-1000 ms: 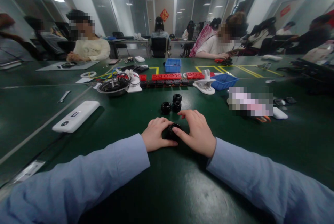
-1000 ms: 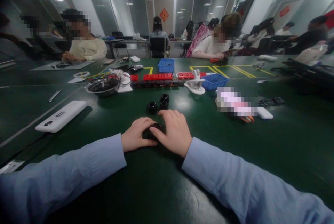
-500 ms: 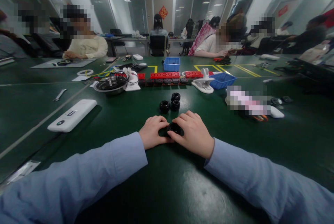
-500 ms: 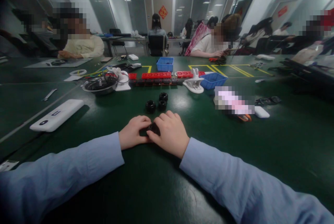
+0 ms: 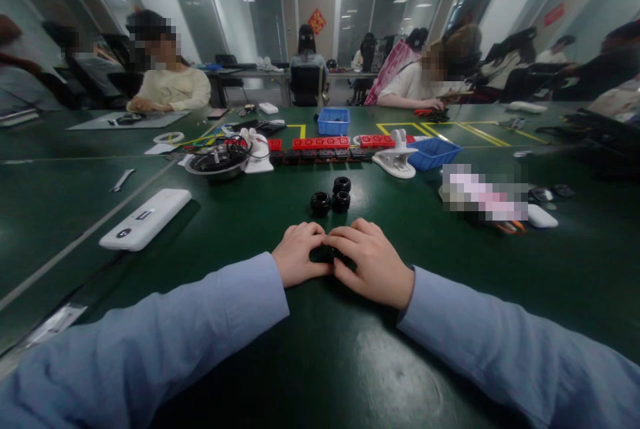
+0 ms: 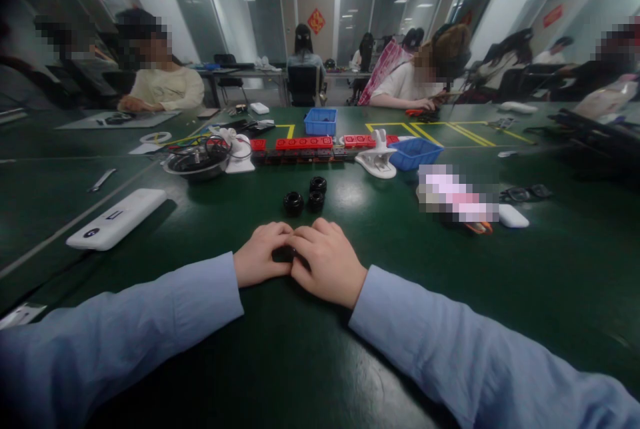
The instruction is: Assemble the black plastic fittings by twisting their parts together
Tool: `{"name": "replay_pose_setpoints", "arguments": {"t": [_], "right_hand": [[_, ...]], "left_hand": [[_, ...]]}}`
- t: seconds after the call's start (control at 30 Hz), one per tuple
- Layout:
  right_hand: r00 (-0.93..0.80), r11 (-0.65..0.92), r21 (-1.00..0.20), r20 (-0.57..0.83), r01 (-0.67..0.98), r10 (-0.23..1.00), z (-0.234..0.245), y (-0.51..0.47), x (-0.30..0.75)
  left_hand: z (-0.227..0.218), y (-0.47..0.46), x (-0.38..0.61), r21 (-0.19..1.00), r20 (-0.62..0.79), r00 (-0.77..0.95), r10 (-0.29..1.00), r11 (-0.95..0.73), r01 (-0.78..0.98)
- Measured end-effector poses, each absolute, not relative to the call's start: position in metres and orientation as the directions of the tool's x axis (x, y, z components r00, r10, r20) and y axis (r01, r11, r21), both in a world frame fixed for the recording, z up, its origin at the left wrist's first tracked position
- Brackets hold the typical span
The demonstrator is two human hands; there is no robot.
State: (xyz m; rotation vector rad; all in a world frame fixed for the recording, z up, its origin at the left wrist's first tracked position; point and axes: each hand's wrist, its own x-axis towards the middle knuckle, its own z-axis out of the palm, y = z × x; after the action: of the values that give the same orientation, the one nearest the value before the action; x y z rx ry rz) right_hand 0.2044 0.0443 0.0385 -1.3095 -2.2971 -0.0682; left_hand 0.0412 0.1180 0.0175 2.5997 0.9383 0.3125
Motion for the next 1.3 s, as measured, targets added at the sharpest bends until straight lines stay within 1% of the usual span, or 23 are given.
{"name": "replay_pose_setpoints", "arguments": {"t": [0.17, 0.3, 0.5, 0.6, 0.83, 1.03, 1.2, 1.3], "right_hand": [[-0.424, 0.585, -0.288, 0.463, 0.758, 0.778, 0.034, 0.045, 0.206], [-0.451, 0.638, -0.314, 0.497, 0.703, 0.741, 0.034, 0.046, 0.208], [-0.503, 0.722, -0.259, 0.569, 0.641, 0.651, 0.028, 0.047, 0.210], [-0.533, 0.762, -0.250, 0.587, 0.597, 0.610, 0.025, 0.048, 0.210], [-0.564, 0.771, -0.227, 0.566, 0.595, 0.602, 0.025, 0.048, 0.210], [-0.550, 0.777, -0.245, 0.585, 0.580, 0.596, 0.026, 0.047, 0.210], [-0.561, 0.773, -0.243, 0.567, 0.587, 0.604, 0.026, 0.046, 0.210], [-0.547, 0.802, -0.231, 0.625, 0.552, 0.557, 0.027, 0.044, 0.212]], "left_hand": [[0.016, 0.120, 0.041, 0.402, 0.089, 0.764, 0.639, -0.725, 0.560], [0.014, 0.121, 0.041, 0.407, 0.091, 0.772, 0.629, -0.731, 0.548], [0.016, 0.121, 0.041, 0.409, 0.055, 0.774, 0.631, -0.722, 0.559], [0.019, 0.120, 0.042, 0.402, 0.028, 0.774, 0.632, -0.716, 0.571], [0.021, 0.120, 0.043, 0.410, 0.028, 0.772, 0.635, -0.711, 0.571], [0.020, 0.120, 0.042, 0.421, 0.041, 0.774, 0.632, -0.714, 0.560], [0.016, 0.121, 0.042, 0.414, 0.056, 0.779, 0.625, -0.725, 0.551], [0.015, 0.122, 0.041, 0.416, 0.065, 0.781, 0.621, -0.728, 0.545]]}}
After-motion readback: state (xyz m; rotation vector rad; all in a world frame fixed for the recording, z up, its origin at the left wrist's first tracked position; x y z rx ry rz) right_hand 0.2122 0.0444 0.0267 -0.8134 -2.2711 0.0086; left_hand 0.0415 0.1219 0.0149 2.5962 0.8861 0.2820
